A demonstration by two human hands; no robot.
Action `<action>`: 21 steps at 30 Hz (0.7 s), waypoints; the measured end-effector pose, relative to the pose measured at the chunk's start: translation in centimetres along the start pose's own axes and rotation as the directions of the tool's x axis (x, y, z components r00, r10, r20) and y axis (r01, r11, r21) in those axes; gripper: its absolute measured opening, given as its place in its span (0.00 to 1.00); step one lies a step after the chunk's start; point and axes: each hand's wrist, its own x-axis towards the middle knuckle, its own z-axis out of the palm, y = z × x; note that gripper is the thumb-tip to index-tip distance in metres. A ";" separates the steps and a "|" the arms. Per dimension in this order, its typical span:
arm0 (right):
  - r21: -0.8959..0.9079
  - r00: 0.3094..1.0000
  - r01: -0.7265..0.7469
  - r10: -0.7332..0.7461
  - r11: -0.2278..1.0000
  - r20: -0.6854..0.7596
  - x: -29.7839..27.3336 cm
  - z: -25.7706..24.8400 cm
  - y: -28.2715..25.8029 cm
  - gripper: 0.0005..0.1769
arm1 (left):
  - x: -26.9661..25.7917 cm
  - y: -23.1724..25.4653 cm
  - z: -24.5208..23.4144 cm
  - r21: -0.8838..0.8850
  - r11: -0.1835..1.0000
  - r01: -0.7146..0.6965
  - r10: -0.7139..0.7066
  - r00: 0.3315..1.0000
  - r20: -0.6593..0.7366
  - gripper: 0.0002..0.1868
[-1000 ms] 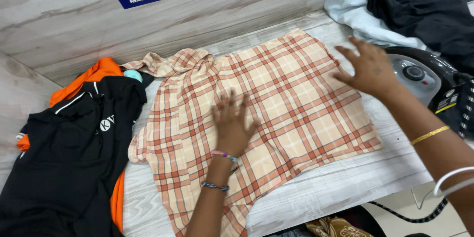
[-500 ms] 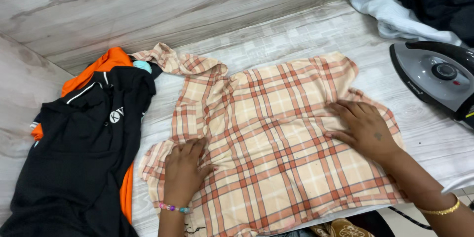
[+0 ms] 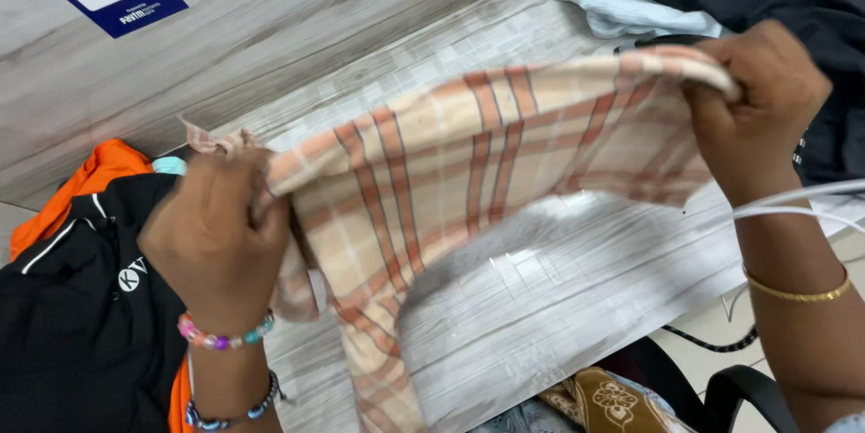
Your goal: The person irons a plaid shirt and a black polo shirt on a table. They smooth the fabric with their hands, use an iron to press the garments, and flip the shirts to iron different sides.
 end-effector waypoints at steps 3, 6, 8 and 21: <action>0.002 0.980 0.144 -0.143 0.990 -0.136 0.8 0.6 1.3 0.05 | 1.6 -0.1 -0.4 0.027 0.999 -0.031 0.034 0.993 -0.115 0.16; -0.006 0.984 0.120 -0.118 0.993 0.132 -0.7 0.8 2.3 0.06 | -0.3 0.2 1.1 -0.100 0.994 0.040 -0.037 0.999 0.036 0.21; -0.077 0.867 0.159 -0.102 0.984 0.488 -2.3 0.6 2.3 0.12 | -2.8 -0.2 2.6 -0.091 0.996 0.026 0.014 0.914 0.406 0.14; -0.022 0.491 0.128 -0.044 0.992 0.870 -6.9 7.0 -0.6 0.51 | -6.4 3.2 9.4 0.005 0.993 0.114 -0.042 0.326 0.944 0.71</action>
